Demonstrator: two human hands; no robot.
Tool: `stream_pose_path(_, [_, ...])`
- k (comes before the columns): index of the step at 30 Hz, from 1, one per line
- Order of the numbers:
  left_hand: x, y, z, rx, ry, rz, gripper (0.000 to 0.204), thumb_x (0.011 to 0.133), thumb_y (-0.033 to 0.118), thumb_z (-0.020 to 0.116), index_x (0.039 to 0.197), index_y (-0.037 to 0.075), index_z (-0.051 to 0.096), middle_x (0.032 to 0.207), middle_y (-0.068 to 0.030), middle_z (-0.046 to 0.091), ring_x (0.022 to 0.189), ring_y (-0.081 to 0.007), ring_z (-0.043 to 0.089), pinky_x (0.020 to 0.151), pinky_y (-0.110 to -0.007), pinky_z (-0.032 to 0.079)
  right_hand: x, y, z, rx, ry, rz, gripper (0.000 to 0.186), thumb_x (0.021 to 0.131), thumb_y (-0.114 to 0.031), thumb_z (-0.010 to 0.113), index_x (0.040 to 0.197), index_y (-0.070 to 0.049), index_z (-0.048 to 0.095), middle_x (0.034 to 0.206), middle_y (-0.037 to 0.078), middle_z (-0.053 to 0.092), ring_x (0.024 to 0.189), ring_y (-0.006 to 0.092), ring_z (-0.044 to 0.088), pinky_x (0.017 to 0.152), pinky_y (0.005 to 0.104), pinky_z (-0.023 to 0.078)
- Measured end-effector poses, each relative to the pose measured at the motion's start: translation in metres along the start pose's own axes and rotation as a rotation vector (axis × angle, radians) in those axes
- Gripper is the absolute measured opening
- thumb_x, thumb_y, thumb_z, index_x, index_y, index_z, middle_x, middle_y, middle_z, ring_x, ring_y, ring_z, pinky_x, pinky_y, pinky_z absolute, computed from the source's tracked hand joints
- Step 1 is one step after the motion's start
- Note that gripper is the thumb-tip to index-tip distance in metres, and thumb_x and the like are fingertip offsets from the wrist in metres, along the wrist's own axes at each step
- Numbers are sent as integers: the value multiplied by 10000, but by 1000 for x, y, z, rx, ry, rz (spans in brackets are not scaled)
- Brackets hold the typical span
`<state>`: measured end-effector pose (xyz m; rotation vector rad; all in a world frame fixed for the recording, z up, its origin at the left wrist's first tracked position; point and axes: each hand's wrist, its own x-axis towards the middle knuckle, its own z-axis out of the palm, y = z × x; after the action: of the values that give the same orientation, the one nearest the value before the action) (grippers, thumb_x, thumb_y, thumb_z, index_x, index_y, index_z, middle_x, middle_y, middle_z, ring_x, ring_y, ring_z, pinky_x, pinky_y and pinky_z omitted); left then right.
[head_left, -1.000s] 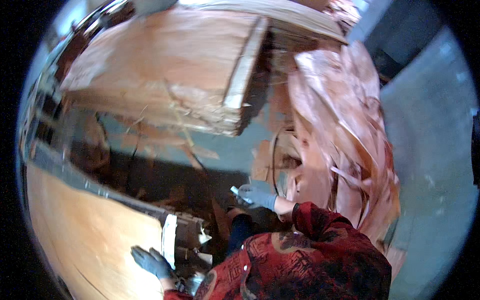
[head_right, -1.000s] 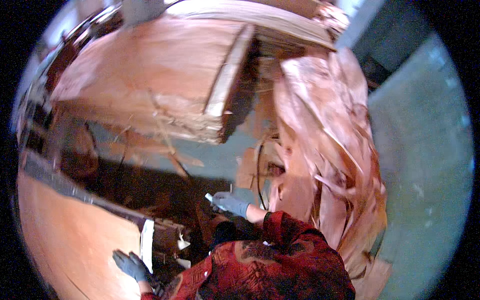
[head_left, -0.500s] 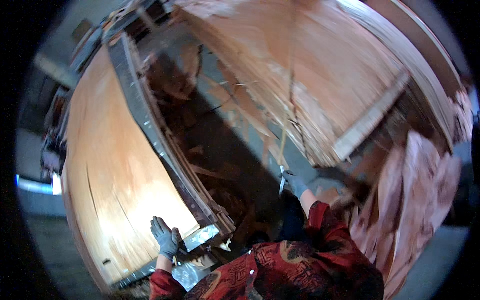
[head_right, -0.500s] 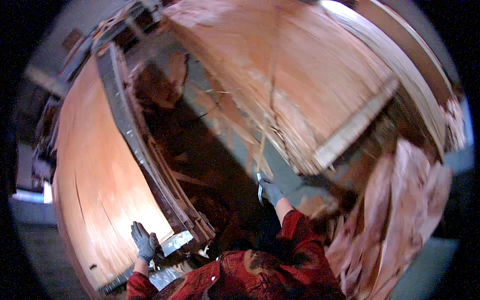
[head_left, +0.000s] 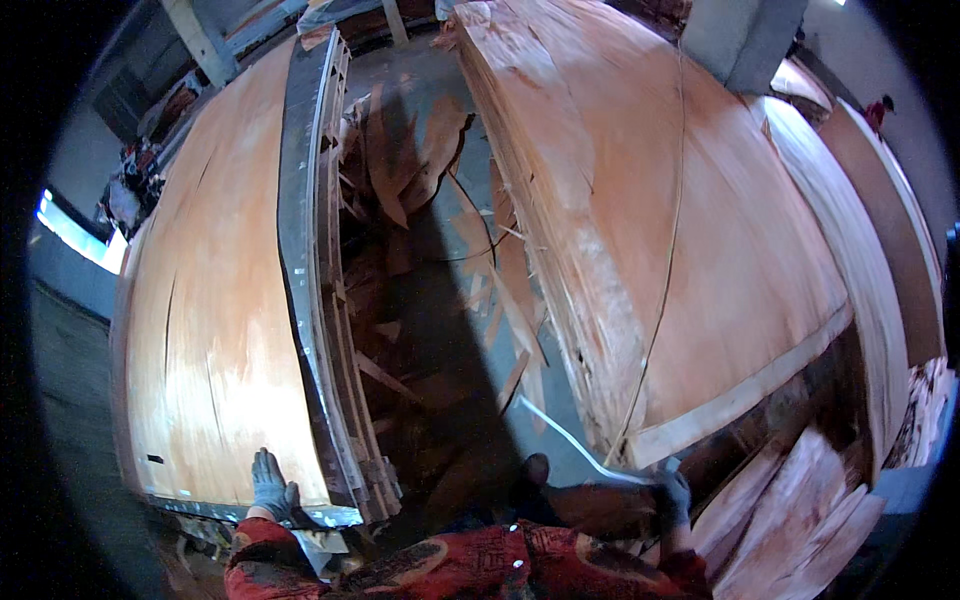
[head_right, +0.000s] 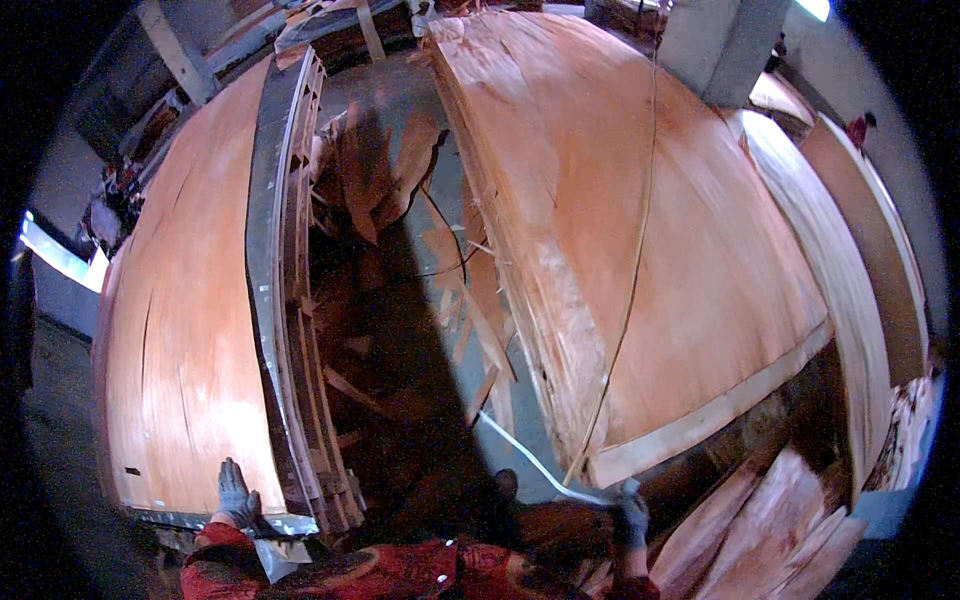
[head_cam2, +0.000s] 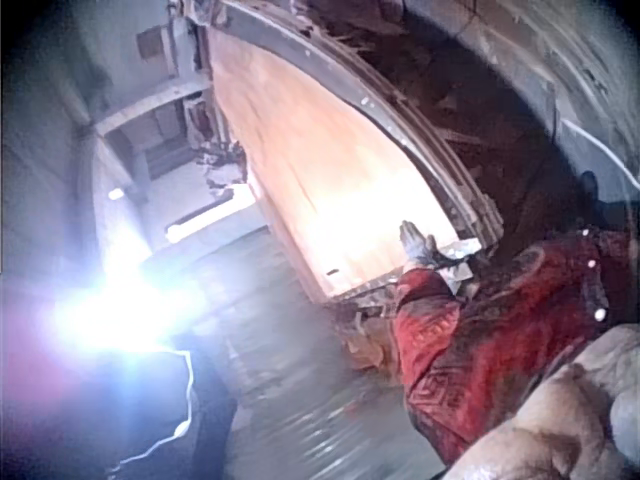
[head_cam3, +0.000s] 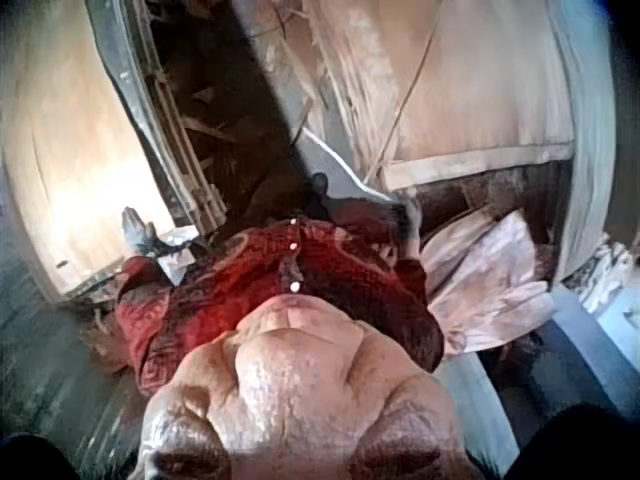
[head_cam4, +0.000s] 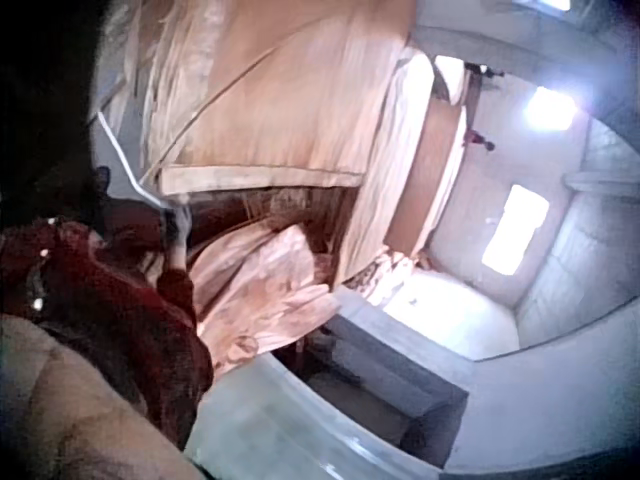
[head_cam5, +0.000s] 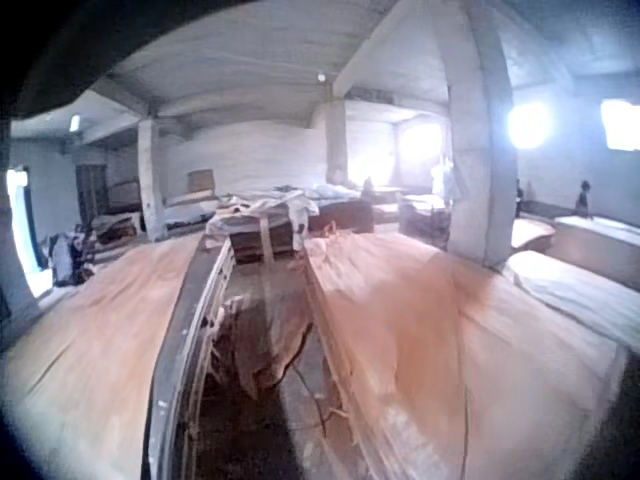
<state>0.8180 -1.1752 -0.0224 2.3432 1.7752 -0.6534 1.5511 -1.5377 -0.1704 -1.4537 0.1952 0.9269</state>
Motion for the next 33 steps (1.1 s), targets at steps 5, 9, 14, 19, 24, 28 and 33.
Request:
stream_pose_path(5, [6,13,-14,-29,-21,-2,953,724,382,573,1387,-119,106,1472,-314,65,1364,-486,49,1107,-565,61,-5,-102,-49,-156,795,-659,118,871,-54,502,906,-28,611,826,58,592,740,194,565,693,271,488])
stream_pose_path(9, [5,14,-12,-27,-35,-14,953,715,401,575,1370,-136,139,1465,-317,92,1361,-484,72,1105,-568,77,45,-162,96,-112,297,-809,204,922,-186,486,1043,-43,567,968,82,600,819,169,566,709,293,462])
stream_pose_path(14, [5,37,-57,-177,63,-77,854,692,391,594,1314,-124,318,1378,-295,321,1311,-465,243,1096,-563,146,59,-220,308,-221,-23,-753,160,938,-157,512,984,-25,588,793,68,631,567,103,548,472,226,445])
stream_pose_path(19, [80,73,-107,-366,673,-387,737,760,92,617,1378,-77,254,1412,-291,268,1299,-419,300,1050,-451,328,93,-236,439,-275,-248,-602,171,921,-144,555,980,5,615,742,51,621,543,91,540,459,215,439])
stream_pose_path(24, [214,82,-145,-304,749,-565,709,872,218,566,1410,-68,202,1452,-279,228,1350,-380,237,1058,-404,306,129,-250,557,-277,-329,-545,181,912,-154,576,975,3,639,660,45,605,475,89,508,430,214,411])
stream_pose_path(28, [274,89,-171,-342,552,-724,675,867,255,529,1371,-110,266,1451,-269,245,1379,-409,129,1126,-454,153,165,-271,626,-304,-355,-551,145,909,-141,575,925,-13,642,624,45,596,447,88,493,424,221,400])
stream_pose_path(33, [289,85,-165,-247,461,-717,672,858,292,463,1393,-67,270,1436,-293,250,1336,-451,208,1102,-521,165,224,-307,740,-307,-425,-558,147,917,-151,558,874,-27,624,632,31,593,495,88,519,449,224,412])
